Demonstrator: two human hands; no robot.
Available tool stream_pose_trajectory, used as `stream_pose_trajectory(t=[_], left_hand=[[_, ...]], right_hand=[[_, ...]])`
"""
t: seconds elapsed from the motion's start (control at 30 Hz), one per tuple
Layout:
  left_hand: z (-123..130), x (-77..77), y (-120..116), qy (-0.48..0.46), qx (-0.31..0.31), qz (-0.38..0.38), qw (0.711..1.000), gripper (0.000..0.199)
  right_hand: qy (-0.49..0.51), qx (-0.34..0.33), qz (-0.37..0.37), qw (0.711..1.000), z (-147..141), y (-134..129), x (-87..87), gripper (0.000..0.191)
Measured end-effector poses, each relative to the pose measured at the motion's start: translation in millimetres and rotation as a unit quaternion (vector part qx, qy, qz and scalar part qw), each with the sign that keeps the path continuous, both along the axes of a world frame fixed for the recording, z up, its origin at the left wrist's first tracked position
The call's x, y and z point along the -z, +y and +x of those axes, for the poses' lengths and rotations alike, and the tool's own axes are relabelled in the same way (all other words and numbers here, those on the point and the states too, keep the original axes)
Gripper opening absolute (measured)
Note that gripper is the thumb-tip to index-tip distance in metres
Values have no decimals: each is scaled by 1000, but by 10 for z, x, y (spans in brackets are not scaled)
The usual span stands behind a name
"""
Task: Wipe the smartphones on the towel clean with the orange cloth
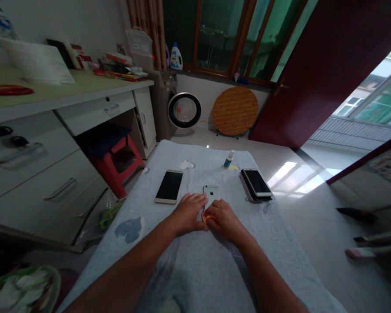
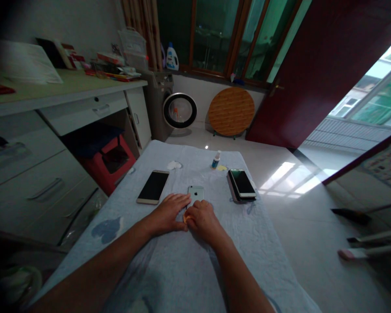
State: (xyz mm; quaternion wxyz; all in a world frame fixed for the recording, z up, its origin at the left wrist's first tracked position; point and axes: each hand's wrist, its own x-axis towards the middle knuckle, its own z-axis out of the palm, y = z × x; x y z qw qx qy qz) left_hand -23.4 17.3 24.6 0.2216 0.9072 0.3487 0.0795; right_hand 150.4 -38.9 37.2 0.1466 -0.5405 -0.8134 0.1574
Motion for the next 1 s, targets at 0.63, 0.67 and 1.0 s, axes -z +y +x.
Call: stream_pose_trajectory(t=[0.63, 0.67, 1.0], left_hand=[[-17, -9, -4, 29, 10, -21, 999, 82], [-13, -11, -9, 30, 10, -19, 999, 81], [2, -70, -33, 32, 9, -30, 999, 77]], right_hand=[[-50, 26, -2, 998, 168, -54, 23, 13], [-44, 23, 7, 999, 120, -47, 41, 12], [-39, 16, 26, 999, 18, -48, 54, 11]])
